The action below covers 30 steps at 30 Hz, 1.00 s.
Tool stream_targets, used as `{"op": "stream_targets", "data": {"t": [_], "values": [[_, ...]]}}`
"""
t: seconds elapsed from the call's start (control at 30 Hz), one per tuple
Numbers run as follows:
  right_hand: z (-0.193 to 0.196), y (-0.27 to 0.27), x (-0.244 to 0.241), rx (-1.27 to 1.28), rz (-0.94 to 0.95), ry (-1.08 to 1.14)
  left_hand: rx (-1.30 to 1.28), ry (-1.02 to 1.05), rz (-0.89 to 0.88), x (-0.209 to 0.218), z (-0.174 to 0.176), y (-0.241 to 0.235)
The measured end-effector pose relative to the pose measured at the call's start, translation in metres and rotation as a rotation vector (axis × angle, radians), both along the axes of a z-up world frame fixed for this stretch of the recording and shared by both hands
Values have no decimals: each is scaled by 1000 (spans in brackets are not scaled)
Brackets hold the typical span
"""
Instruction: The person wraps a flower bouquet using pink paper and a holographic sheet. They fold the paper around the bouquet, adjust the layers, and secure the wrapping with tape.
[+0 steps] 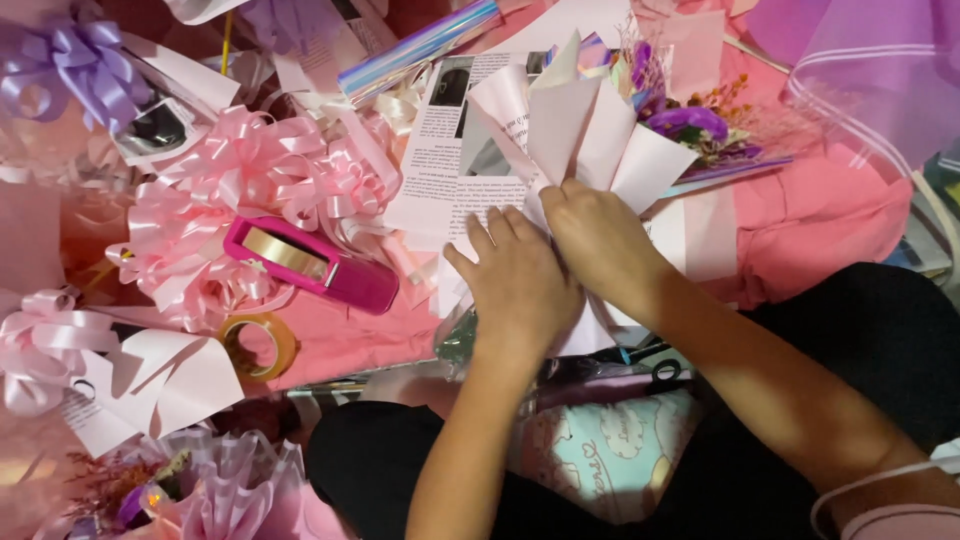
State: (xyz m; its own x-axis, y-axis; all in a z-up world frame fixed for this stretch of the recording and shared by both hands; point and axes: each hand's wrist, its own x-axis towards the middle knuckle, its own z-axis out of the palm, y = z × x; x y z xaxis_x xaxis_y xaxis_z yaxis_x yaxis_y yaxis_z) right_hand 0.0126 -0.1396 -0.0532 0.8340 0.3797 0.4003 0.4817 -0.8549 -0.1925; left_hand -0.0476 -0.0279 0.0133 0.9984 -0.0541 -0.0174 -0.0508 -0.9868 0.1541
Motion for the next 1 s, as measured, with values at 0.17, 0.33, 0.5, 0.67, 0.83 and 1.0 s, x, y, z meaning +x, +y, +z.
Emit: {"op": "stream_targets", "data": {"t": [0.17, 0.33, 0.5, 0.67, 0.83, 1.0], "values": [[16, 6, 10, 14, 24, 55, 55, -155, -19, -35, 12, -21], [25, 0, 42, 218, 11, 378, 79, -434, 80, 5, -32, -28], [40, -4, 45, 247, -17, 468, -147, -340, 199, 44, -61, -29], [56, 3, 34, 220, -14, 491, -139, -395, 199, 73, -84, -23], [42, 11, 31, 192, 39, 424, -159, -393, 148, 79, -91, -11], [38, 28, 29, 18, 190, 188, -255, -345, 152, 76, -96, -1]]}}
